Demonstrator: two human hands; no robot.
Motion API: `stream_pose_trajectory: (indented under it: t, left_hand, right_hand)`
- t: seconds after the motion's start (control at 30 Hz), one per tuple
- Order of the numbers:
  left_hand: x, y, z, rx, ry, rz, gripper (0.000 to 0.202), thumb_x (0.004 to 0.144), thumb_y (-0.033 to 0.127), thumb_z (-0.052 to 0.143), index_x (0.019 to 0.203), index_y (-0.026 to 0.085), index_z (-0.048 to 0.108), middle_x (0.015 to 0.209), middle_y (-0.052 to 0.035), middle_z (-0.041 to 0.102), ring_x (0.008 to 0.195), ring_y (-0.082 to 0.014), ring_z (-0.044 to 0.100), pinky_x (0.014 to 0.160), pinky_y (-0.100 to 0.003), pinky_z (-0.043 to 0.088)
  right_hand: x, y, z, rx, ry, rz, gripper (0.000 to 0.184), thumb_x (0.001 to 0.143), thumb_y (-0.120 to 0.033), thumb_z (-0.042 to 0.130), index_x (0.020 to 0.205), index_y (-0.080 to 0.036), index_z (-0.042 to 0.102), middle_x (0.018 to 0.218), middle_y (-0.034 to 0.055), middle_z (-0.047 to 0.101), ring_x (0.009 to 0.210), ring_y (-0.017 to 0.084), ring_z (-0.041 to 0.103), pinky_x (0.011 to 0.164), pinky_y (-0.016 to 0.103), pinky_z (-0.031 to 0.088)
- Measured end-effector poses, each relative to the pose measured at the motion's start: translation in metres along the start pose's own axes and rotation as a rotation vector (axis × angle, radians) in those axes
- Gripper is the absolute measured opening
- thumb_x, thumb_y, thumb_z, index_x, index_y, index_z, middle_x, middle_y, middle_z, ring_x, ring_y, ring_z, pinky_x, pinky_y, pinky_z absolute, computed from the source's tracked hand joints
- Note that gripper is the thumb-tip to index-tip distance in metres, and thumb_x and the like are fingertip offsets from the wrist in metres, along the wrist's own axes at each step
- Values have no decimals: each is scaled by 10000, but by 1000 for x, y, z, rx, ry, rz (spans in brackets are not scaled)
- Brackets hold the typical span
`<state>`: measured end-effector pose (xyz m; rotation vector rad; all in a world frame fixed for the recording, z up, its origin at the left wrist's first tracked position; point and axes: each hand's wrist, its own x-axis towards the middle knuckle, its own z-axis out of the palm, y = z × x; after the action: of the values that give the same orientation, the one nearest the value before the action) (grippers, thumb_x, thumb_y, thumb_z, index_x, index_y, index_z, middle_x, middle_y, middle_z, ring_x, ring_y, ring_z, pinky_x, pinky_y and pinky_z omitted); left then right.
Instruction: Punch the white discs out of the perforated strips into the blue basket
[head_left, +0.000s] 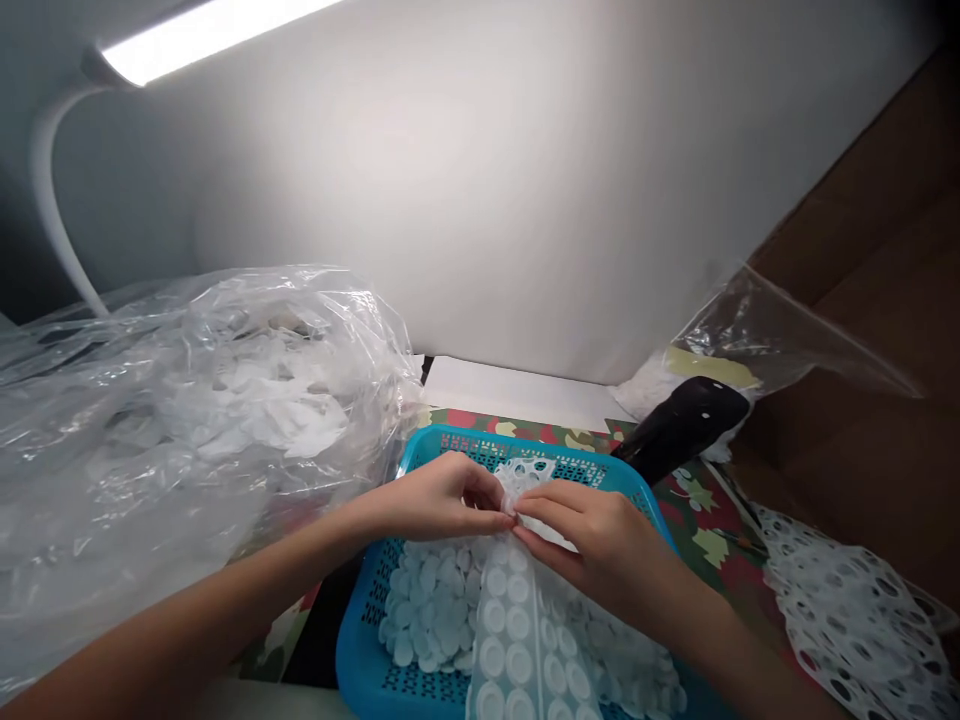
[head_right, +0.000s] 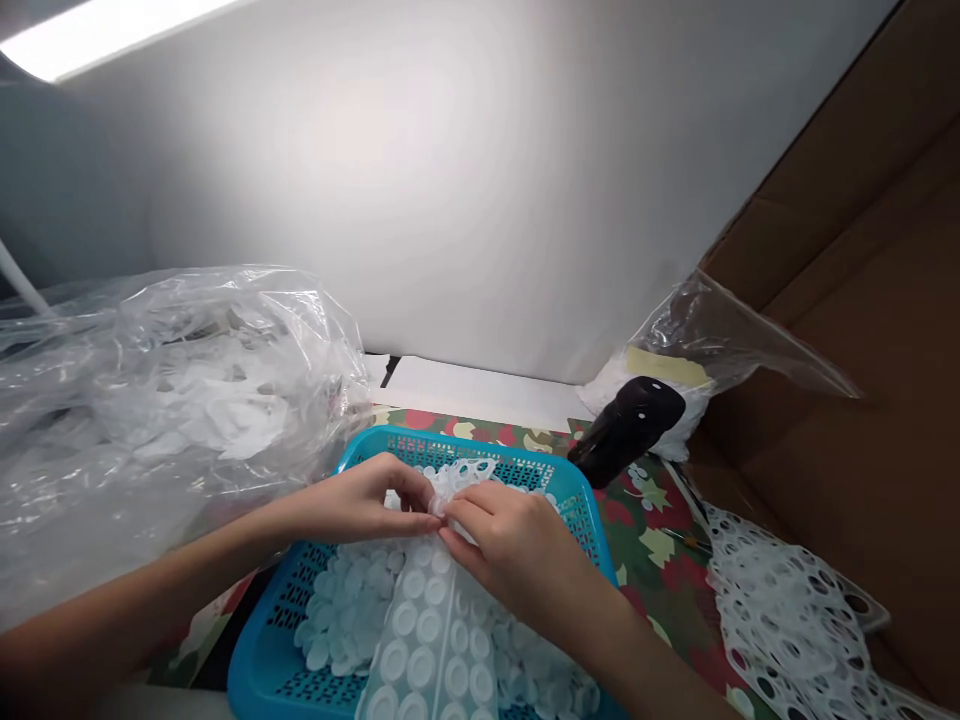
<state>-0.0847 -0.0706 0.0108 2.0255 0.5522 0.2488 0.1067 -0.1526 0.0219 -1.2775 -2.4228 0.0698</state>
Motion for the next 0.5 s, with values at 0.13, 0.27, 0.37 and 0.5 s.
stream_pose_trajectory:
  t: [0.13, 0.27, 0.37, 0.5]
  left_hand:
    - [0, 0, 1, 27, 6, 66, 234, 811, 317, 532, 850, 126, 663, 744, -42, 646, 693, -126, 562, 594, -222, 417]
    - [-1, 0, 4, 75, -3, 130, 205, 820, 269, 513, 824, 121, 655, 728, -36, 646, 682, -115, 568, 601, -213, 422]
    - [-1, 0, 7, 130, -13, 160, 182, 818, 231, 499, 813, 127, 648, 721, -26, 641, 668, -107, 565, 605, -211, 417]
    - [-1, 1, 9, 153, -47, 155, 145, 778, 165, 491, 806, 135, 630, 702, -13, 618, 642, -101, 551, 579, -207, 402]
  right_hand:
    - [-1, 1, 1, 53, 18, -1, 155, 856, -219, 521, 950, -180, 639, 831, 35, 672, 726, 151, 607, 604, 252, 458]
    - [-3, 2, 2, -3, 21, -43, 173, 872, -206, 486, 916, -165, 648, 750, 42, 655, 669, 152, 592, 560, 255, 417]
    - [-5, 2, 4, -44, -29, -58, 186, 877, -195, 460, 856, -163, 642, 714, 42, 638, 639, 151, 577, 541, 255, 384]
    - [-7, 3, 7, 9, -72, -26, 179, 836, -147, 470, 716, -166, 603, 601, 1, 579, 547, 121, 526, 511, 242, 353]
